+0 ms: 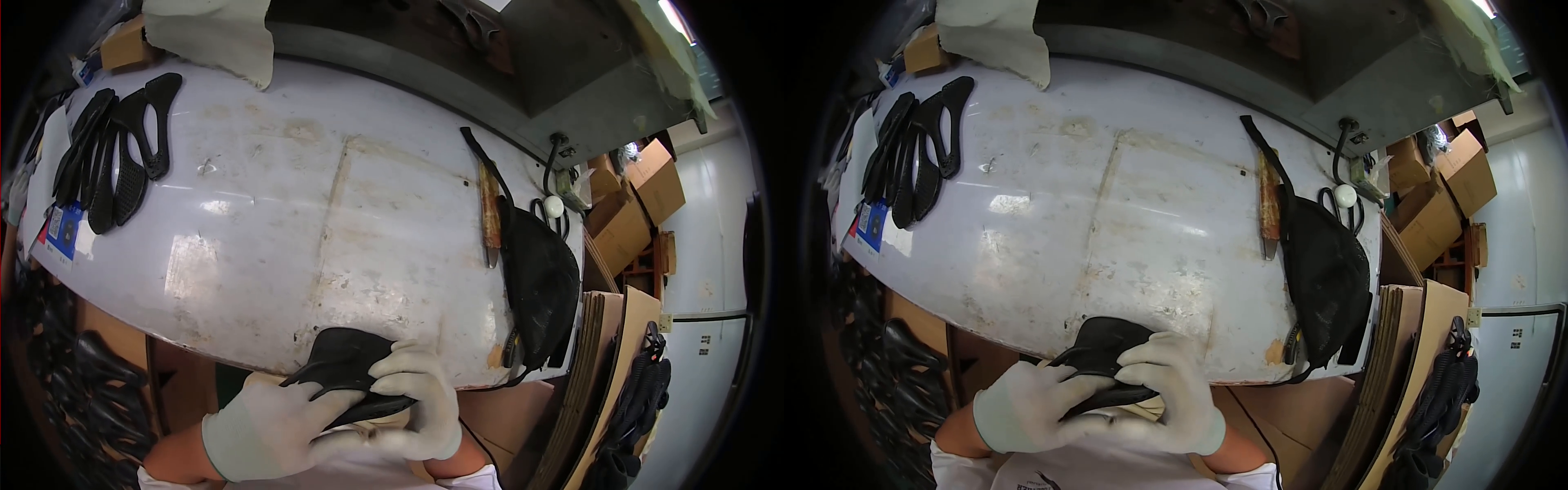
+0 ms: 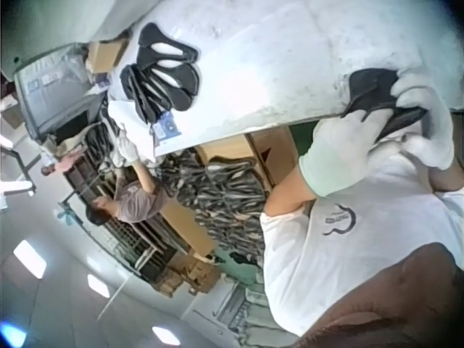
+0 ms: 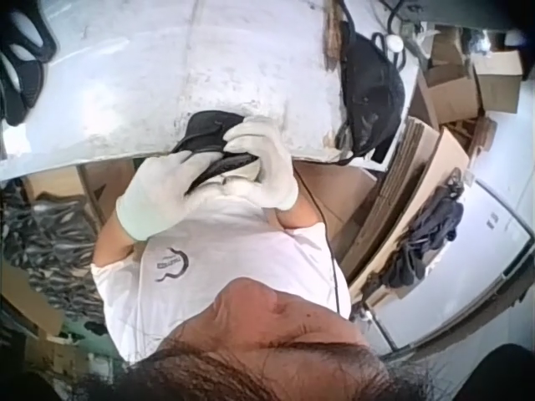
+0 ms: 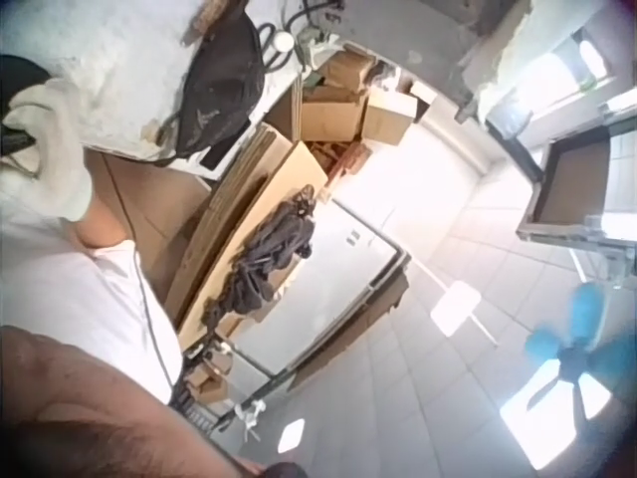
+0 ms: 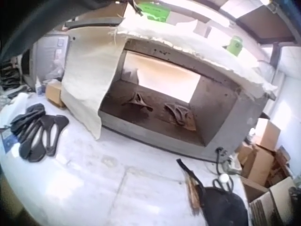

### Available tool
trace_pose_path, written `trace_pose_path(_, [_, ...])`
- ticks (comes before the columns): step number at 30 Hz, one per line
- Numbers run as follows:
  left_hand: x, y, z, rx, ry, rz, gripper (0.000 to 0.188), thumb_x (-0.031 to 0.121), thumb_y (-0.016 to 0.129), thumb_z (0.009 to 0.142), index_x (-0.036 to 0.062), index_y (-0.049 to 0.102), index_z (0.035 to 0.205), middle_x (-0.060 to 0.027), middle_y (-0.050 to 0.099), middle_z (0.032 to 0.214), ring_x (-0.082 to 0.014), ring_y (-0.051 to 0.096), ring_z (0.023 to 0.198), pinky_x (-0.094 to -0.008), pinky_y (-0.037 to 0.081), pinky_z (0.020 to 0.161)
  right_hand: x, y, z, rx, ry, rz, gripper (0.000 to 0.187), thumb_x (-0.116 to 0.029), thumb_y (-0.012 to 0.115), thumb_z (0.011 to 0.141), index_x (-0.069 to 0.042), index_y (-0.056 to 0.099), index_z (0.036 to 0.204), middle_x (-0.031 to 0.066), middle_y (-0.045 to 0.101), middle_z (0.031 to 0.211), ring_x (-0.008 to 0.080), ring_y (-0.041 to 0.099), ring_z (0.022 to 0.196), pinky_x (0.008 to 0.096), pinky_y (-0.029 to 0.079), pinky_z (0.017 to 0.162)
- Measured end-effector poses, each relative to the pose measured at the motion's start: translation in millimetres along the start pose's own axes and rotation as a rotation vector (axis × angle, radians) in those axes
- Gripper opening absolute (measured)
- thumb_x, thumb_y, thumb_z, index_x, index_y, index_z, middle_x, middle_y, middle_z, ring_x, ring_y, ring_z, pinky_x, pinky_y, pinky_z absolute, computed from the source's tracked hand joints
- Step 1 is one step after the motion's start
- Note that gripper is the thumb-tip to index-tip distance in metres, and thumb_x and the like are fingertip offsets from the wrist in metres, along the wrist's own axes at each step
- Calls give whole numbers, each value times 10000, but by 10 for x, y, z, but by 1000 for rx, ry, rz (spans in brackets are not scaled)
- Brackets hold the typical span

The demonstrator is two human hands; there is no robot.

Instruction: The recorder is assembling and inspecting bicycle saddles at a manufacturing workstation.

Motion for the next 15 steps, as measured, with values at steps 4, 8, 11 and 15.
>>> trace_pose_path(4, [44,26,7,-81,-20,37,424,423,737,928,73,721,1167,-124,668,769,-285,685,627,-379,541,529,34,-63,26,-83,-30,24,459,-205,952,680,-10,701,1011,174,734,1024,314,698,922,477,513,923])
trace_pose_path(8, [146,101,31,-165,-81,154,442,408,720,932,73,695,1220,-138,663,823,-287,675,617,-380,544,518,94,-108,81,-88,68,240,402,-144,989,604,24,761,889,187,772,932,295,741,870,414,496,841])
trace_pose_path(11, [186,243,-23,-193,-158,254,444,392,682,950,75,675,1261,-147,650,883,-280,662,604,-392,541,504,210,-162,83,-182,112,280,337,-200,959,668,-35,773,895,116,797,995,250,723,834,370,496,866])
trace_pose_path(15, [274,306,-60,-173,-239,412,414,367,658,956,76,684,1249,-132,630,888,-264,656,604,-407,536,490,207,-214,124,-237,145,302,327,-189,961,656,-37,782,884,122,801,1012,248,720,834,367,493,875])
Point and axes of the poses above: each hand's wrist, its own z-axis towards the middle knuckle, its own y-axis out of the palm, x = y × z, the point moved 5 cm from there along z, towards the middle knuckle
